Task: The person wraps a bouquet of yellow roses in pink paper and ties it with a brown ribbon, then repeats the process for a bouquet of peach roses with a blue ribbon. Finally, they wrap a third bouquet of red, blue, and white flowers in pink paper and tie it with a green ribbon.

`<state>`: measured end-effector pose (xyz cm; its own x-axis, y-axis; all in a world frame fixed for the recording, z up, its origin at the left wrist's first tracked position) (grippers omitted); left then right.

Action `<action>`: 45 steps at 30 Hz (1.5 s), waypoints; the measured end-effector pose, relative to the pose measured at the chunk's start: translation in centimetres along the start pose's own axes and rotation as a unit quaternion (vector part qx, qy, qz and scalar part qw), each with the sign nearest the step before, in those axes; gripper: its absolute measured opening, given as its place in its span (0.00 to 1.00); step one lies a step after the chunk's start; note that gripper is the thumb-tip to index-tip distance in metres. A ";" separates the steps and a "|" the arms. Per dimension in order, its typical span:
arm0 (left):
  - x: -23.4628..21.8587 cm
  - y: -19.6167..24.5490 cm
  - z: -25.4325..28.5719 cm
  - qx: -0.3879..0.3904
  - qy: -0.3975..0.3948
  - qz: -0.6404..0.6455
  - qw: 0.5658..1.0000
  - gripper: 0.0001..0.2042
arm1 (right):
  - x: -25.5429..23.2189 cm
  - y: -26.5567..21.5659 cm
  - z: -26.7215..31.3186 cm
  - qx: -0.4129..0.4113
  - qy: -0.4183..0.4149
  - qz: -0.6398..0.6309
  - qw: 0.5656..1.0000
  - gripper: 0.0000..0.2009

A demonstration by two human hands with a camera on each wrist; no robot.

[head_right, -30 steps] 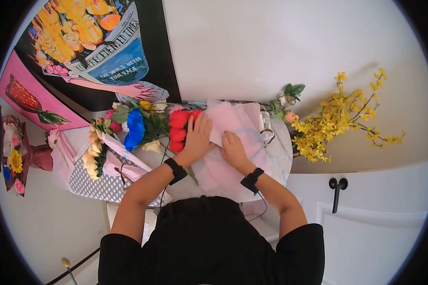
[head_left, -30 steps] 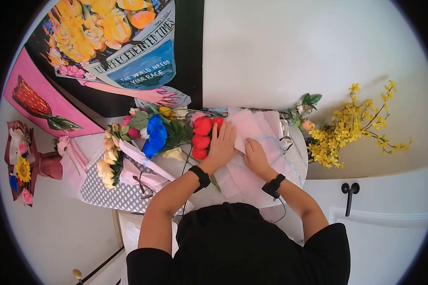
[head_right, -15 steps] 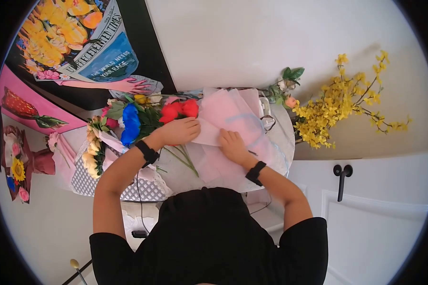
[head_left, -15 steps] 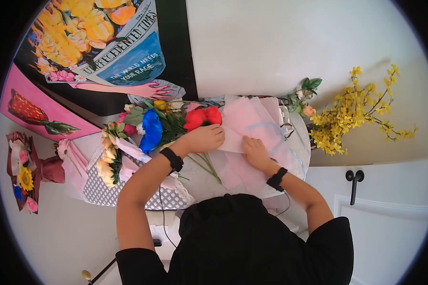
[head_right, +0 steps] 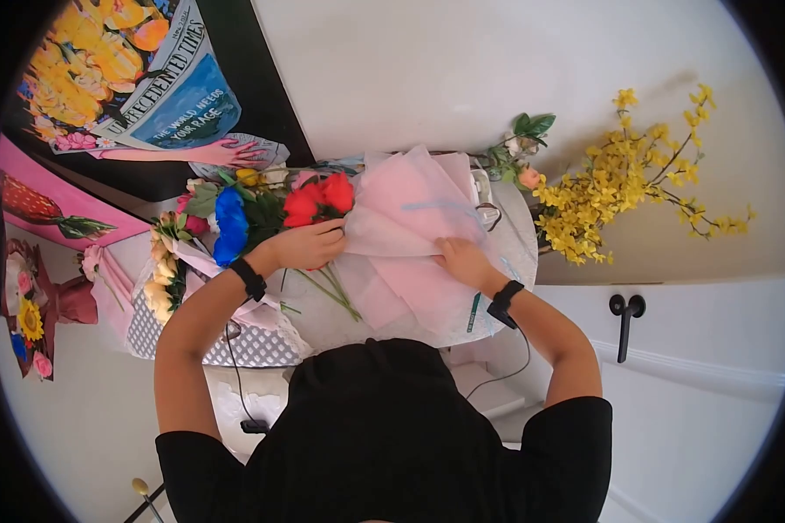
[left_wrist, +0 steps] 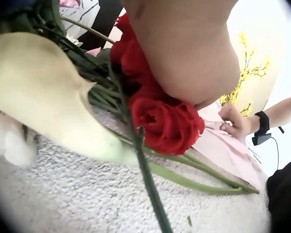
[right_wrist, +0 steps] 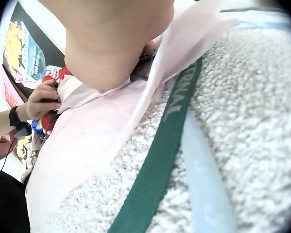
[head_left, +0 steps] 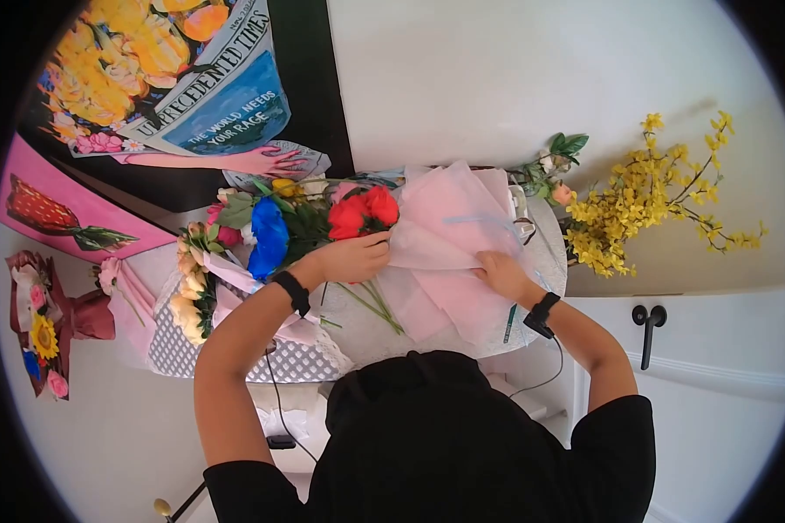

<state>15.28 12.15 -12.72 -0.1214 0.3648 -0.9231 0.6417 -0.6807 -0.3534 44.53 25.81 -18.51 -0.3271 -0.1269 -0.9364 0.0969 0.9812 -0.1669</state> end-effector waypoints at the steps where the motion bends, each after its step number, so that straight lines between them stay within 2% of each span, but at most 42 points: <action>1: 0.0 0.0 0.1 -0.013 0.012 0.018 1.000 0.07 | -0.4 -0.2 -0.1 0.001 -0.002 -0.002 1.000 0.08; 2: 0.1 0.1 0.0 -0.012 0.012 0.021 1.000 0.07 | -0.8 -0.5 -0.1 -0.001 -0.025 0.013 1.000 0.08; 4: -0.2 0.0 -0.5 -0.020 -0.036 0.047 0.998 0.07 | -1.0 -0.7 0.0 0.002 -0.049 0.028 0.998 0.08; 5: -0.9 -0.1 -1.0 -0.018 -0.035 0.047 0.998 0.07 | -1.0 -0.6 0.0 -0.019 -0.064 0.045 0.997 0.08; 7: -1.7 -0.5 -2.3 -0.121 -0.166 0.226 0.952 0.14 | -0.7 -0.4 0.0 -0.041 -0.079 0.063 0.994 0.08; 8: -2.0 -0.6 -3.1 -0.119 -0.165 0.225 0.953 0.14 | -0.4 -0.3 0.1 -0.048 -0.090 0.076 0.992 0.07; 9: -2.8 -1.0 -4.0 -0.153 -0.030 0.229 0.961 0.16 | -0.1 -0.2 0.2 -0.055 -0.100 0.089 0.989 0.07; 10: -3.6 -1.3 -4.8 -0.185 0.106 0.230 0.950 0.17 | -0.2 -0.3 0.2 -0.053 -0.100 0.090 0.989 0.07; 11: -4.2 -1.4 -6.0 -0.184 0.106 0.230 0.950 0.17 | -0.3 -0.4 0.1 -0.058 -0.099 0.104 0.988 0.07; 13: -5.5 -1.6 -8.2 -0.170 0.217 0.125 0.953 0.17 | -0.3 -0.4 0.0 -0.061 -0.096 0.119 0.986 0.07; 14: -4.3 -1.1 -8.5 -0.170 0.218 0.125 0.953 0.17 | -0.1 -0.3 0.1 -0.058 -0.097 0.107 0.988 0.07; 16: -0.6 0.4 -9.0 -0.186 0.099 0.119 0.970 0.19 | -0.4 -0.5 0.0 -0.052 -0.099 0.095 0.989 0.07; 17: -1.1 0.4 -9.6 -0.186 0.100 0.120 0.970 0.19 | -1.2 -0.9 -0.6 -0.026 -0.095 0.065 0.993 0.07; 18: -0.7 0.4 -10.1 -0.231 -0.131 0.164 0.950 0.19 | -1.6 -1.1 -1.1 0.000 -0.091 0.034 0.995 0.08; 19: -0.1 0.6 -10.0 -0.262 -0.355 0.199 0.875 0.20 | -1.4 -1.0 -1.2 0.001 -0.091 0.035 0.995 0.08; 20: 0.2 0.9 -9.7 -0.261 -0.355 0.199 0.875 0.20 | -1.1 -0.7 -1.3 0.044 -0.083 0.012 0.995 0.08; 21: 0.6 1.4 -8.9 -0.296 -0.254 0.218 0.894 0.20 | -0.9 -0.5 -1.3 0.088 -0.074 -0.010 0.993 0.09; 22: 0.9 1.8 -8.0 -0.328 -0.151 0.235 0.902 0.21 | -1.0 -0.5 -1.3 0.090 -0.074 -0.012 0.993 0.09; 23: 1.6 2.2 -7.3 -0.327 -0.153 0.235 0.902 0.21 | -1.1 -0.5 -1.4 0.096 -0.071 -0.011 0.993 0.09; 25: 1.9 2.7 -6.2 -0.312 0.010 0.134 0.941 0.22 | -1.0 -0.5 -1.5 0.101 -0.067 -0.013 0.992 0.09; 28: 2.4 3.3 -5.3 -0.303 0.022 0.132 0.944 0.24 | -0.9 -0.5 -1.1 0.070 -0.077 0.014 0.994 0.09; 30: 2.1 3.4 -4.9 -0.301 0.021 0.142 0.943 0.24 | -0.8 -0.6 -0.3 -0.046 -0.072 0.098 0.992 0.11; 31: 1.9 3.5 -4.7 -0.301 0.019 0.151 0.941 0.24 | -1.0 -0.5 0.0 -0.044 -0.073 0.098 0.992 0.11; 33: 2.0 3.3 -4.4 -0.284 0.017 0.143 0.948 0.24 | -1.2 -0.8 0.7 -0.104 -0.073 0.104 0.986 0.12; 40: 2.1 3.3 -3.5 -0.209 0.007 0.092 0.974 0.25 | -2.0 -0.6 1.7 -0.133 -0.094 0.093 0.982 0.10; 42: 2.1 3.4 -3.4 -0.221 -0.002 0.099 0.970 0.25 | -2.4 0.1 2.1 -0.189 -0.077 0.050 0.978 0.08; 45: 2.3 3.5 -3.5 -0.250 -0.005 0.104 0.963 0.25 | -2.8 1.1 3.1 -0.193 -0.102 0.008 0.976 0.07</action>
<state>19.84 12.83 -15.56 0.0439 0.2461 -0.9683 0.9371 -0.3461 -0.0454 48.42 26.80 -17.04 -0.1300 -0.0985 -0.9866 -0.2734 0.9600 -0.0598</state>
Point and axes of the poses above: each hand's wrist, its own z-axis away from the middle knuckle, its own x-axis out of the palm, y = z × x, the point moved 2 cm from there along -z, towards the middle knuckle, and after that the axes turned 9 degrees about -x, right-handed, at the moved point
